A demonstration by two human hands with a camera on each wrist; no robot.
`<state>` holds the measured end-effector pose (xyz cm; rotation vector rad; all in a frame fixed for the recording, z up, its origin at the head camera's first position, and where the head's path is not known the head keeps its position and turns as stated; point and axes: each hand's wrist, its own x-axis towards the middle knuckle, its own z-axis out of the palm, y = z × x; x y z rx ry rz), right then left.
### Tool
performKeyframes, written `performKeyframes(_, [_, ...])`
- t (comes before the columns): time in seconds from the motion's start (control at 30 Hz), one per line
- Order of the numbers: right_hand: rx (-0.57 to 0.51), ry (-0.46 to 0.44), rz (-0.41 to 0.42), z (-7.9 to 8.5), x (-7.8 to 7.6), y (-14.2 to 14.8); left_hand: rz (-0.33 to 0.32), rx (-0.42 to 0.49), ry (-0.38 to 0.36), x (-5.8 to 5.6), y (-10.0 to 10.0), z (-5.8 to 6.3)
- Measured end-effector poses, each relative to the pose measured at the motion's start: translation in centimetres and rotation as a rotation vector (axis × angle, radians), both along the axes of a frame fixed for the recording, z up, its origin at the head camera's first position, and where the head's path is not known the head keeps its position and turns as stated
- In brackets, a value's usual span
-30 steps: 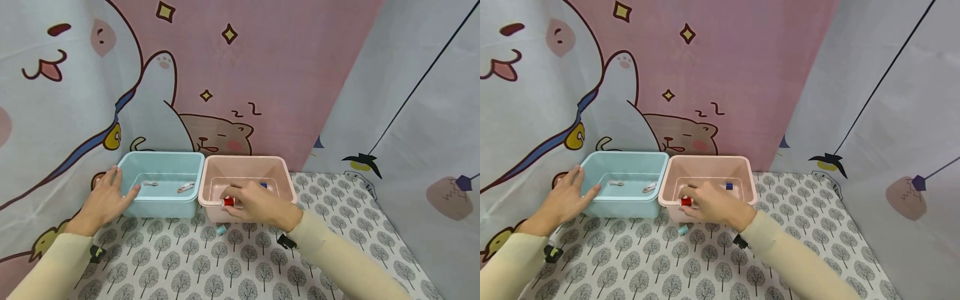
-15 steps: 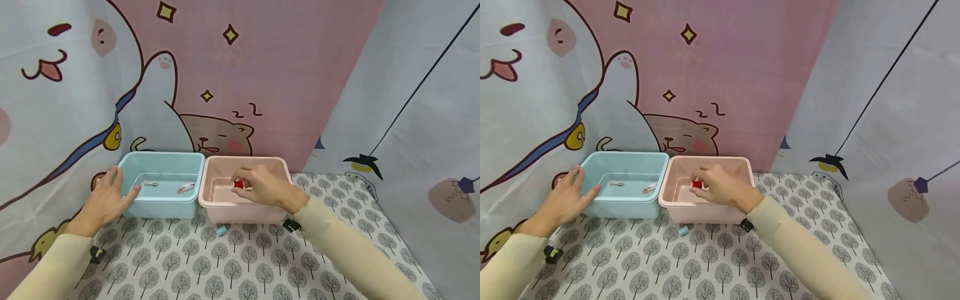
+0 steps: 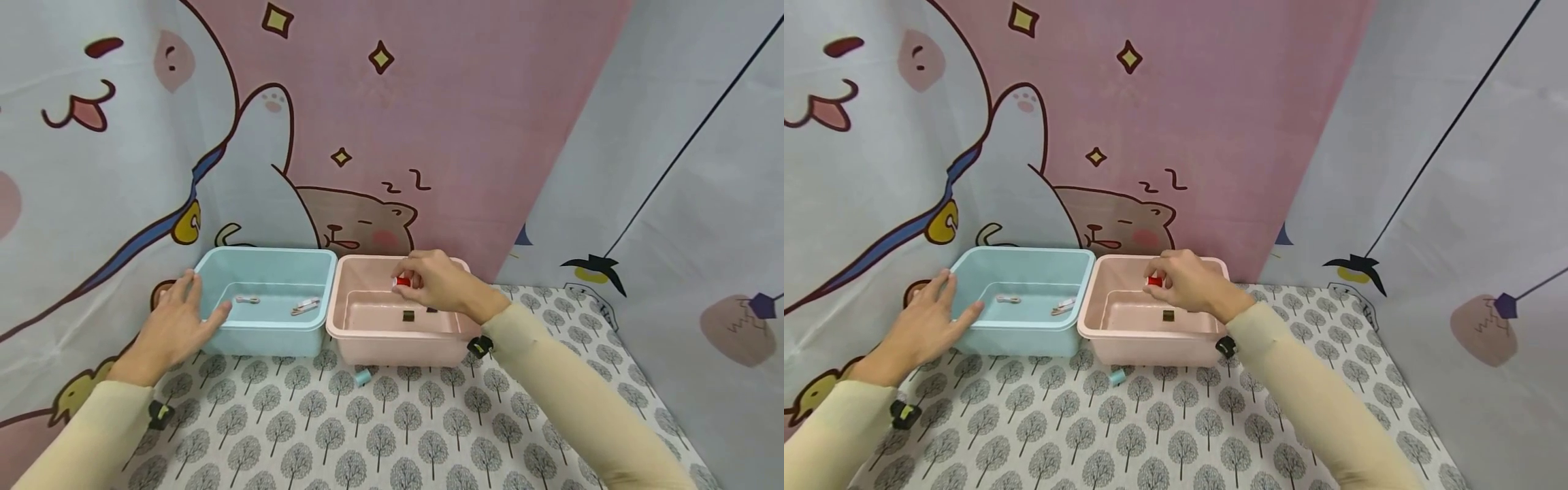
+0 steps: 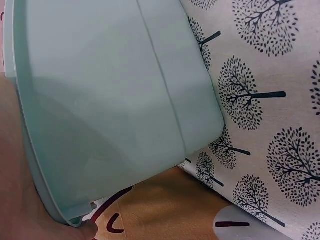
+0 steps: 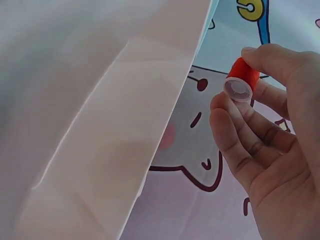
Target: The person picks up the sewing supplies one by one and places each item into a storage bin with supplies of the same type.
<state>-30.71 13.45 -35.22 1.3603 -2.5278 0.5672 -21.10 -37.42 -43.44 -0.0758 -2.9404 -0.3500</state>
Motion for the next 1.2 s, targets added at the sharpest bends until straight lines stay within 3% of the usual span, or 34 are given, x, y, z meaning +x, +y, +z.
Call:
performKeyframes(0.67, [0.063, -0.028, -0.048, 0.1, -4.1, -0.7, -0.001, -0.004, 0.014, -0.1, -0.2, -0.4])
performKeyframes(1.07, [0.086, -0.063, -0.111, 0.1, -5.0, -1.3, -0.005, 0.002, 0.013, 0.0, -0.1, -0.4])
performKeyframes(1.2, [0.12, -0.135, -0.159, 0.0, -4.8, -1.4, 0.001, -0.001, 0.006, 0.0, -0.1, -0.3])
